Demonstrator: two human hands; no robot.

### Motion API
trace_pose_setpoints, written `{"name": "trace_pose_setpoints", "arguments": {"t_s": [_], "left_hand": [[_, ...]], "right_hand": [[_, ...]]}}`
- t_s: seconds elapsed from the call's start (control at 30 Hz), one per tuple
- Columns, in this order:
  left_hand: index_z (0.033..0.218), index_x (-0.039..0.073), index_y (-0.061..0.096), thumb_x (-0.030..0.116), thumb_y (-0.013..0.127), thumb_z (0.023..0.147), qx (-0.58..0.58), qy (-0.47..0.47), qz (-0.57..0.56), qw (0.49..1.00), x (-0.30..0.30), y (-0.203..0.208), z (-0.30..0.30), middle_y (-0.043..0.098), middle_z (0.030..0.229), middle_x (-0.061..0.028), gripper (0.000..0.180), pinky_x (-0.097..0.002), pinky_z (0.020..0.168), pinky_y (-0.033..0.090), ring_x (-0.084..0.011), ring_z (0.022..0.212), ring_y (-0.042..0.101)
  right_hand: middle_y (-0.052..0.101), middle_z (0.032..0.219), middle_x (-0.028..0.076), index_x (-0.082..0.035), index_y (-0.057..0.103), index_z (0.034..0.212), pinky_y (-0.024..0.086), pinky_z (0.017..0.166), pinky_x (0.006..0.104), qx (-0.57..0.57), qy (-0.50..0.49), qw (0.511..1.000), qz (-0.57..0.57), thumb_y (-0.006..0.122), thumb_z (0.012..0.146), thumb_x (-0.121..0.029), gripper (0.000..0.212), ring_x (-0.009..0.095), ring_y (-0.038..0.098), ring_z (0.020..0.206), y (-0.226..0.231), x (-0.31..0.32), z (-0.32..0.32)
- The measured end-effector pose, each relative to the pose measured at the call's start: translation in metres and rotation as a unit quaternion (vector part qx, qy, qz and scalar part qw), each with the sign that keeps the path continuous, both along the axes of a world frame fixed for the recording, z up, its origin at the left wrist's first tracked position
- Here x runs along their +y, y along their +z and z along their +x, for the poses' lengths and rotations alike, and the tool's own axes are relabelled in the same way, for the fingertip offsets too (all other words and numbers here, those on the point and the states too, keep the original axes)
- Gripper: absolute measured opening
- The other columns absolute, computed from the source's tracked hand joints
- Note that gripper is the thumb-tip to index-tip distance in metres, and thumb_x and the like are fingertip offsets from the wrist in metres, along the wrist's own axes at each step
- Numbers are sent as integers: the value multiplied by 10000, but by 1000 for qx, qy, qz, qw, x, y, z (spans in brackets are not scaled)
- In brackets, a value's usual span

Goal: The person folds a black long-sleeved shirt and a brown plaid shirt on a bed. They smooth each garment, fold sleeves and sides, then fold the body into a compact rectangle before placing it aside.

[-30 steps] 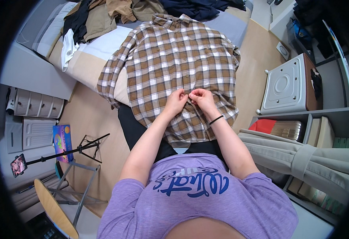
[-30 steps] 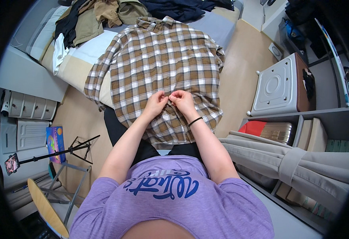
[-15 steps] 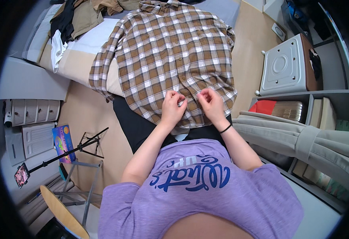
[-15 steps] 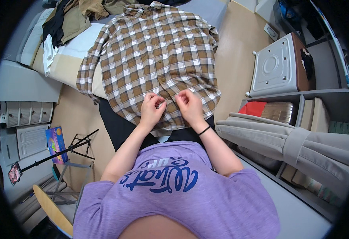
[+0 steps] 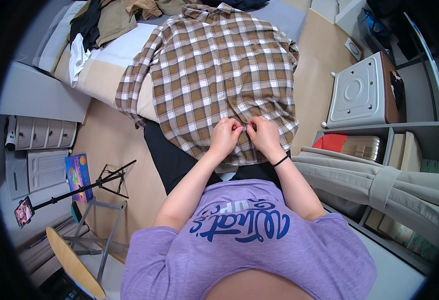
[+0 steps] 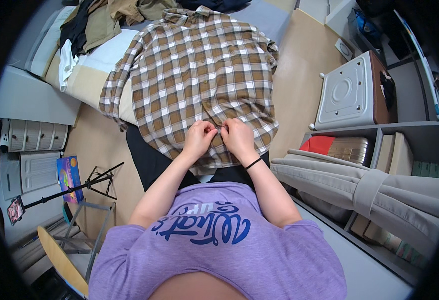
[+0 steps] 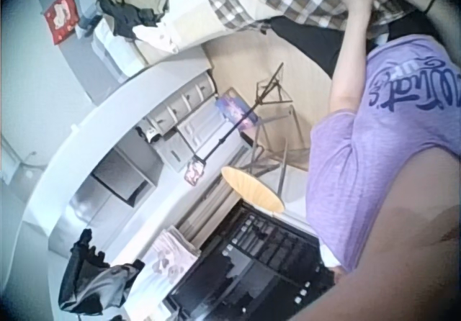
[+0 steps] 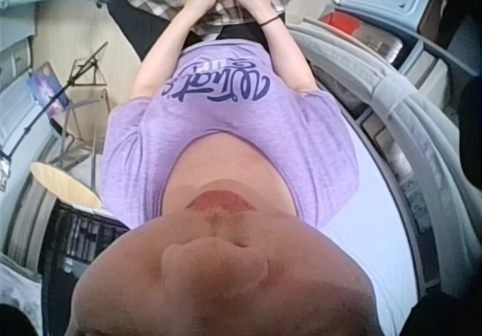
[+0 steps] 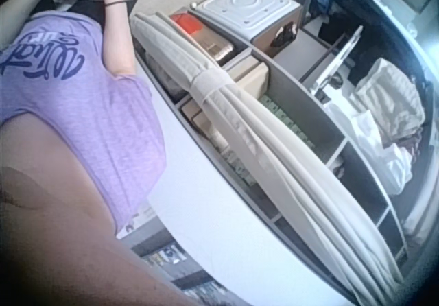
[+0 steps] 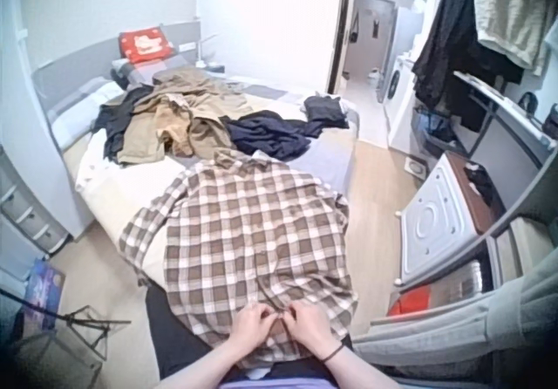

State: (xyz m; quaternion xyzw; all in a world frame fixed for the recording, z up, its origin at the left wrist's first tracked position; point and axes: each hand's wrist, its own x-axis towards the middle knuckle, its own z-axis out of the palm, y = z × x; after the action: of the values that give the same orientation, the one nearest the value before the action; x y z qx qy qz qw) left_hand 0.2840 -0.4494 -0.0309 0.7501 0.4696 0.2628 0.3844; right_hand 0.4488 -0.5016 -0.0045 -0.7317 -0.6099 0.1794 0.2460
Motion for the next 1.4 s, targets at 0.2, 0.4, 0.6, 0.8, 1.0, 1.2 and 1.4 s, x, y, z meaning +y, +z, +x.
{"name": "trace_pose_setpoints", "arguments": {"t_s": [0.2,0.4,0.6,0.8,1.0,1.2,1.4], "left_hand": [[864,11,685,180,743,896,4,-3,23,1000,-5,-3,-1,658,901,-170,182,-457,760,538,-365,852,664],[888,6,688,166,723,915,-52,-4,-32,998,-6,0,-3,642,902,-157,166,-428,729,528,-342,810,659],[941,-5,695,157,699,944,-56,-11,-17,998,-6,-5,-7,652,912,-137,162,-365,711,515,-275,787,647],[945,-17,679,148,686,970,-108,-13,-115,987,3,-19,-11,635,868,-67,167,-305,667,492,-156,737,608],[981,8,661,149,642,1018,-162,-40,-240,956,9,-27,-20,611,807,2,147,-268,616,476,-82,664,576],[973,2,671,198,602,1054,-117,10,-222,968,2,-16,-14,648,762,-14,223,-272,626,496,-97,682,624],[959,-7,698,221,608,1057,-124,-24,-298,946,11,-9,-21,688,796,-19,264,-247,661,503,-89,726,653]], "right_hand": [[677,918,151,-57,673,952,540,728,473,41,16,999,28,692,891,-171,131,366,679,859,4,-2,-3],[675,935,151,-62,675,989,543,746,467,24,21,999,40,681,900,-153,128,366,678,880,1,-7,-11],[721,926,174,-28,734,1006,563,718,414,157,3,987,29,709,890,-147,168,343,711,811,-2,-6,-9],[744,936,87,21,715,1089,576,679,302,442,-7,888,-126,665,1000,-140,191,164,724,778,-7,1,5],[733,934,65,16,687,1096,576,665,250,572,-27,799,-185,676,1006,-104,151,126,708,777,-13,8,9],[736,839,82,-2,704,1022,554,638,300,359,-20,927,-110,734,939,-106,136,161,711,708,-12,6,-10],[727,855,142,-12,705,971,568,675,362,171,-15,984,38,754,908,-128,141,272,722,746,-5,-6,-31]]}}
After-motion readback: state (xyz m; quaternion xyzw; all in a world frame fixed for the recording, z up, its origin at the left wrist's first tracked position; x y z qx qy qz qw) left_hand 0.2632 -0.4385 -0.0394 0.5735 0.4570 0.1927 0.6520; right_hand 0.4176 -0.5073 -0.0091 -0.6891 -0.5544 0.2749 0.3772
